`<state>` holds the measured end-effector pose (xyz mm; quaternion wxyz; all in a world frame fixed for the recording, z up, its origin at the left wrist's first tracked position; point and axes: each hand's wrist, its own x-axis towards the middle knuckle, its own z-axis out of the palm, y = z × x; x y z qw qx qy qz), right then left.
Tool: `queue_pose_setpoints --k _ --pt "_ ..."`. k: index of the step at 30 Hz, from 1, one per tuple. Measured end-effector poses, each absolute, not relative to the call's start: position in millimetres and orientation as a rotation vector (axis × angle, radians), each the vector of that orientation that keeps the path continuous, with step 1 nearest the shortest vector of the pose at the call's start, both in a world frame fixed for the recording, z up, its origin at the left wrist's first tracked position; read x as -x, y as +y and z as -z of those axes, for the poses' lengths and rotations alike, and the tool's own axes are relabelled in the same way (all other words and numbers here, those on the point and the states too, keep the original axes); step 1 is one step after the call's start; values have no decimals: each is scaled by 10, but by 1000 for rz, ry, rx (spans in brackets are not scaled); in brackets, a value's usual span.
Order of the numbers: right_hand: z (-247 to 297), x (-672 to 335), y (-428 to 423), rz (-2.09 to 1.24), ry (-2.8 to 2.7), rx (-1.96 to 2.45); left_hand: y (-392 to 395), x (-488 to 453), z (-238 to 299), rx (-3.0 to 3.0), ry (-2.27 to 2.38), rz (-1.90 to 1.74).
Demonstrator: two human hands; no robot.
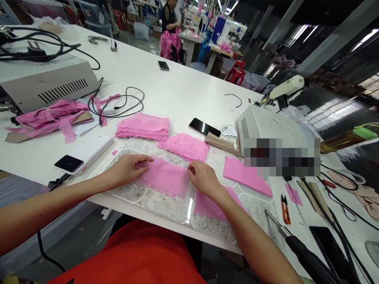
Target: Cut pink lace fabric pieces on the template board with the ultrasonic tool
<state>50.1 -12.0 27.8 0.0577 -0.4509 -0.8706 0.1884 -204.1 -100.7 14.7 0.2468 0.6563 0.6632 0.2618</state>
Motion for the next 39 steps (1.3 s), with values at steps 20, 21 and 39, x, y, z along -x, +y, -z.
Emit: queue_pose_setpoints --k 20,21,39 --pt "-172 -616 -518 -555 -2833 876 -1164 2207 -113 -1912 1919 -564" --pt "-133 -622 -548 -532 -2838 873 -1160 2206 -112 -1915 1920 -557" --pt "-4 -606 -643 -321 -2809 710 -1205 2221 -40 -2101 1920 -500"
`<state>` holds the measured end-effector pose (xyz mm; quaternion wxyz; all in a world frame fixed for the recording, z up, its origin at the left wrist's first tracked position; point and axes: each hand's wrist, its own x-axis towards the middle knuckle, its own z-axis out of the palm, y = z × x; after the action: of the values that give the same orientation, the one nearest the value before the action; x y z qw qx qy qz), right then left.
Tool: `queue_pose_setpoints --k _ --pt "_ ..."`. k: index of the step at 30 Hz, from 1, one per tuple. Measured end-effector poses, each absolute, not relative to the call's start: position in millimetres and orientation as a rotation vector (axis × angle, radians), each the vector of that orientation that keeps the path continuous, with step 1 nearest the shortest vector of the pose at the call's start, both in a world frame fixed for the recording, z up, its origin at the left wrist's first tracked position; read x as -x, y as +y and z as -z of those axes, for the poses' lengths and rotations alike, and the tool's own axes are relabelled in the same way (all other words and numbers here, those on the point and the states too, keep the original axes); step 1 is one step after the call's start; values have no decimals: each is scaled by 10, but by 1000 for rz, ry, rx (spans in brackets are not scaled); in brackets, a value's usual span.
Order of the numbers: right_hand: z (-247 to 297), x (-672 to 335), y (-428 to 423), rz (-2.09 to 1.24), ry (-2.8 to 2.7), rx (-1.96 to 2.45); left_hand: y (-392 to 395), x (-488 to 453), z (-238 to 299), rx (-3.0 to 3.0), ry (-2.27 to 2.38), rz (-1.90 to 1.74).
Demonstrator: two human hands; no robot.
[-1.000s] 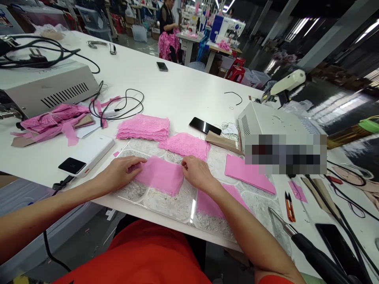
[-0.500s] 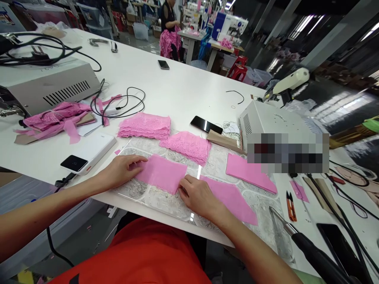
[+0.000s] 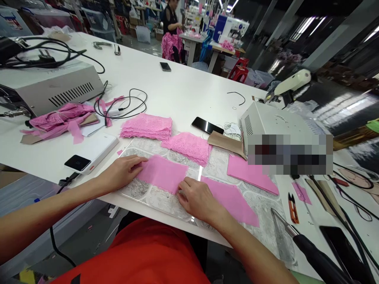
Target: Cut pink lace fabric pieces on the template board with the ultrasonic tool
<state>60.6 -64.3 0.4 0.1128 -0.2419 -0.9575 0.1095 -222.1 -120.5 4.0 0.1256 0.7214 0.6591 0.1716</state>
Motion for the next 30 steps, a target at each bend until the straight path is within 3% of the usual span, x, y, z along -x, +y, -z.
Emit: queue_pose_setpoints --k 14,21,30 --pt "-111 -566 -644 -160 -2878 700 -1265 2229 -14 -2381 1945 -475" --pt "-81 -628 -726 -148 -2834 675 -1325 2242 120 -2827 1558 -423" --pt "-68 -1550 -844 -270 -2241 1148 -1285 2146 117 -2954 1482 -393"
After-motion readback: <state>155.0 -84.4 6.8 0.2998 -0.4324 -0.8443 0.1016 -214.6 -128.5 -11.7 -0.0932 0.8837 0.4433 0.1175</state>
